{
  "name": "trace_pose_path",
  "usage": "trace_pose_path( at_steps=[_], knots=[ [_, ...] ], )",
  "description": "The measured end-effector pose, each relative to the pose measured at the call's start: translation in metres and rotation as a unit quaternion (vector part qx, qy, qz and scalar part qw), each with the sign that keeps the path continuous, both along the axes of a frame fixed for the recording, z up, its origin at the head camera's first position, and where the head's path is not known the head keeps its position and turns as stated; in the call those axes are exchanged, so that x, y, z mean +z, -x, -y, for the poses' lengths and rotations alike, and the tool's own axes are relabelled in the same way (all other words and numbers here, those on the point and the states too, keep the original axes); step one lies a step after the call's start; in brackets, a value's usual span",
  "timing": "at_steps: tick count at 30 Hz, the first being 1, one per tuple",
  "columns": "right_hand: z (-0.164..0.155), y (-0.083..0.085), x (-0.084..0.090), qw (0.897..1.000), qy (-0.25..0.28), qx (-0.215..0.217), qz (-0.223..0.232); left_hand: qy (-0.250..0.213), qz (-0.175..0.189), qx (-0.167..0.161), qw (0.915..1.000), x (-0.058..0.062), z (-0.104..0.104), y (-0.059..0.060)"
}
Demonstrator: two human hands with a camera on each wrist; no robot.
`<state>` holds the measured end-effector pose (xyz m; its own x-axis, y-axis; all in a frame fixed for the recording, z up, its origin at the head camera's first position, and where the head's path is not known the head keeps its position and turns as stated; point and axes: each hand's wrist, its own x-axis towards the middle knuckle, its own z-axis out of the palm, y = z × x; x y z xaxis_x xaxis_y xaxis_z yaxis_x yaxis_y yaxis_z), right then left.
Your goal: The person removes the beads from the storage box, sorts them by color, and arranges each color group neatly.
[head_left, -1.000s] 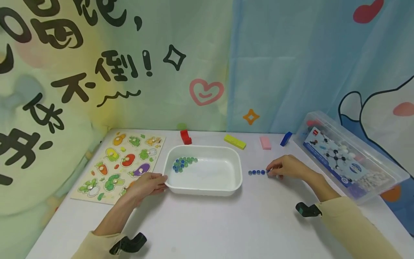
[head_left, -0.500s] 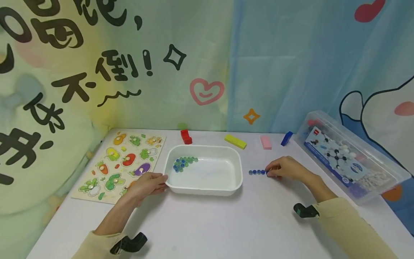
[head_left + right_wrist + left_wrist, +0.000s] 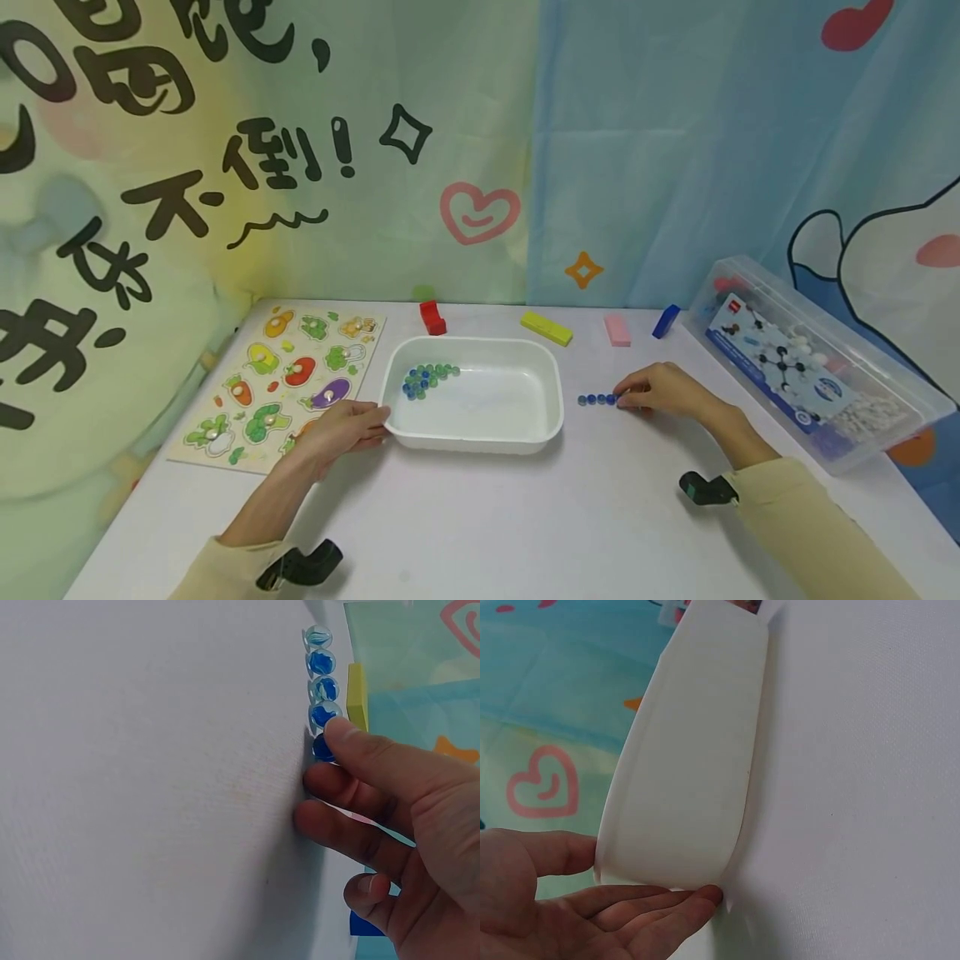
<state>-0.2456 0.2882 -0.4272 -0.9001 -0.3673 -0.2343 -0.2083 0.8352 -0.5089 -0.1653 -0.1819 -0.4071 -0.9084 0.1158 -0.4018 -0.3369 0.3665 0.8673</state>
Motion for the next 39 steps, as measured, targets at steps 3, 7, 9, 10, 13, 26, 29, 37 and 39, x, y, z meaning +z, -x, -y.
trace_pose_path(
  at_steps=[3, 7, 9, 10, 13, 26, 29, 37, 39],
  knots=[
    [-0.002, 0.000, 0.000, 1.000, 0.002, 0.003, -0.005, 0.000, 0.003, 0.002, 1.0000, 0.000, 0.000, 0.000],
    [-0.005, 0.002, 0.005, 1.000, 0.002, 0.004, -0.014, -0.001, 0.005, 0.005, 1.0000, 0.000, 0.000, 0.001],
    [-0.006, 0.003, 0.010, 1.000, 0.002, 0.004, -0.022, -0.002, 0.004, 0.004, 1.0000, 0.000, 0.000, 0.001],
    [-0.005, 0.004, 0.014, 1.000, 0.002, 0.004, -0.026, -0.002, 0.004, 0.003, 1.0000, 0.000, 0.000, 0.001],
    [0.004, 0.008, 0.028, 0.999, 0.008, 0.014, -0.039, -0.006, 0.004, 0.003, 1.0000, 0.001, 0.000, 0.000],
    [0.148, 0.042, 0.092, 0.987, 0.001, 0.151, -0.051, -0.004, 0.002, -0.002, 1.0000, 0.000, 0.001, 0.001],
    [0.186, 0.046, 0.089, 0.983, -0.002, 0.182, -0.032, -0.004, 0.004, 0.000, 1.0000, 0.000, 0.001, 0.001],
    [0.257, 0.051, 0.068, 0.974, -0.026, 0.225, 0.011, -0.005, 0.008, 0.000, 1.0000, -0.001, 0.001, 0.003],
    [0.267, 0.051, 0.062, 0.974, -0.043, 0.220, 0.020, -0.008, 0.007, -0.001, 0.9999, -0.001, 0.001, 0.003]
  ],
)
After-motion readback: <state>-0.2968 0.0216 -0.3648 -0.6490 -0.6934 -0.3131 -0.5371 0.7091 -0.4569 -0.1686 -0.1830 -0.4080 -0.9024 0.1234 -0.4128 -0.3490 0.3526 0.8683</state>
